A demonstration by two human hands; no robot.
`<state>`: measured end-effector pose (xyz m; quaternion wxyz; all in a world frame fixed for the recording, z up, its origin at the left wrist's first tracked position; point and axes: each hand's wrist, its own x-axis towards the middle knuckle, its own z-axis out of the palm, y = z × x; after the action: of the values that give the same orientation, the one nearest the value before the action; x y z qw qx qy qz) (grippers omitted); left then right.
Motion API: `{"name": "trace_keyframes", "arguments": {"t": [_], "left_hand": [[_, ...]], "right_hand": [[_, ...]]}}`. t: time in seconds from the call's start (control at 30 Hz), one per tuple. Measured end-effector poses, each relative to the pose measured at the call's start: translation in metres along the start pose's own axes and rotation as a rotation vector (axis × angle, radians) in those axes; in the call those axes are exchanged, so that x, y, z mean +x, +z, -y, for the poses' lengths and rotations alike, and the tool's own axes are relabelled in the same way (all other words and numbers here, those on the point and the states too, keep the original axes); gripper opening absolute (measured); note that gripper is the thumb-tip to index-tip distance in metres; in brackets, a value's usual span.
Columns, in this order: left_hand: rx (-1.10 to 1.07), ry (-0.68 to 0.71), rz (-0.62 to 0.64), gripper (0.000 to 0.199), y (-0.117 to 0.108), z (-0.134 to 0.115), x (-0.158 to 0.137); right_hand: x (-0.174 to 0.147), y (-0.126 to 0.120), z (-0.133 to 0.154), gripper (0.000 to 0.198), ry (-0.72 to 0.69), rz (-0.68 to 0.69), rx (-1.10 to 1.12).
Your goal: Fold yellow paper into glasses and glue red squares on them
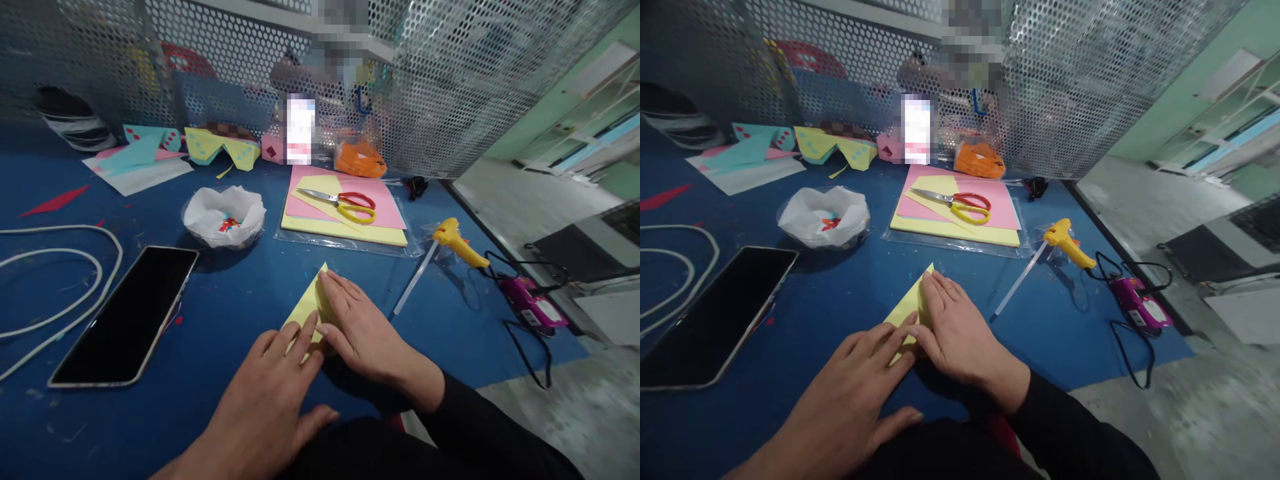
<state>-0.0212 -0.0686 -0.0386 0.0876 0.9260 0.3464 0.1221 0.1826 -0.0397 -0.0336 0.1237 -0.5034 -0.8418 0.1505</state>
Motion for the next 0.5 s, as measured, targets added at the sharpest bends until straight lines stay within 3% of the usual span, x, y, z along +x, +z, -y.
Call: {"name": "trace_keyframes", "arguments": {"t": [0.27,0.5], "left_hand": [[0.009,-0.004,0.075,0.067,-0.007,-0.002,0.004],[0.042,-0.001,0.089,0.069,-0.009,-0.001,0.005]], "right_hand": [[-0.048,-0.011,-0.001,0.059,-0.043,-0.163,0.081],[-0.082,-0.002,0.01,0.062,-0.184,-0.089,-0.07]]}}
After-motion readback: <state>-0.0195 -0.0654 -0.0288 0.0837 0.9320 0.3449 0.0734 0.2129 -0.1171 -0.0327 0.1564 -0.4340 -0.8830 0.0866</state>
